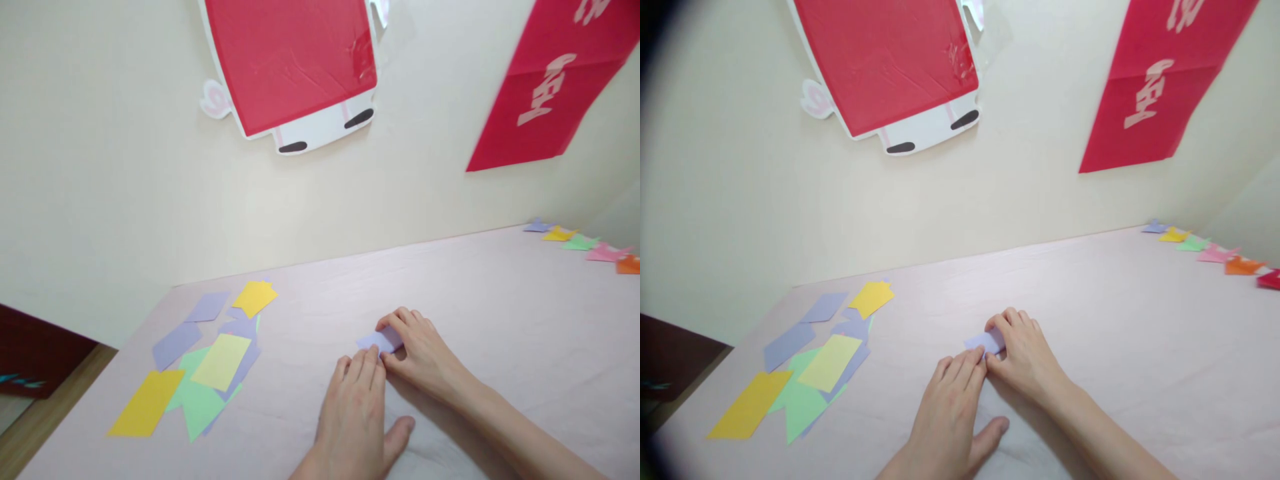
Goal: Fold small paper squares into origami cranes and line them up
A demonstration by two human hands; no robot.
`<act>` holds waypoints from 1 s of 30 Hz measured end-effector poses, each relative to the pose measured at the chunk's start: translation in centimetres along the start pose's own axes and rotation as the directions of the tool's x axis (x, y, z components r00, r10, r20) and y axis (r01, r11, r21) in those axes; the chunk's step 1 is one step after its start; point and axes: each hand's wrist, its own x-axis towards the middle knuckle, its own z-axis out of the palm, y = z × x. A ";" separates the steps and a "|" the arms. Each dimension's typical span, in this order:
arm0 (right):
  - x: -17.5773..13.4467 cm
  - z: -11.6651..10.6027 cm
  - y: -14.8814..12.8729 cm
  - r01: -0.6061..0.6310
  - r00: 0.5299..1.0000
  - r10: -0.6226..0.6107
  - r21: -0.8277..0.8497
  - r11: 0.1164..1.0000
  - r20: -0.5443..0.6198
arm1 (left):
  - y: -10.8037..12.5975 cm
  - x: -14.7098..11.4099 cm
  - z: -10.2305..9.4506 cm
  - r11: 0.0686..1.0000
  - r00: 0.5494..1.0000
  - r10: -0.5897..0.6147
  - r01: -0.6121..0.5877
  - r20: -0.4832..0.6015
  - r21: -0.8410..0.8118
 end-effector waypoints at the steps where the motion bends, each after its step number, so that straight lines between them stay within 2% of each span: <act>1: 0.0 0.0 0.0 -0.010 1.000 0.010 -0.001 1.000 0.000 | 0.0 0.0 -0.1 1.000 1.000 0.000 0.000 0.007 0.004; 8: 0.7 -0.2 0.7 -0.032 0.997 0.027 0.070 0.997 0.073 | 0.2 0.1 -0.6 1.000 0.998 -0.009 0.009 0.061 0.002; 12: 1.0 -0.6 1.4 -0.017 0.994 0.003 0.127 0.992 0.108 | 0.1 0.0 -0.6 1.000 0.999 -0.013 0.014 0.051 -0.017; 17: 1.3 -0.7 2.7 0.012 0.995 -0.036 0.237 0.972 0.098 | -0.2 0.1 -0.7 0.998 0.999 -0.015 0.018 0.042 -0.066; 22: 1.3 -0.9 3.1 -0.012 0.996 -0.017 0.313 0.950 0.090 | 0.2 0.7 -1.0 0.999 0.998 -0.024 0.026 0.055 -0.040; 30: 0.8 -0.7 2.1 0.005 0.999 -0.015 0.216 0.976 0.044 | 0.7 0.1 -0.6 0.994 1.000 -0.012 0.011 0.005 0.104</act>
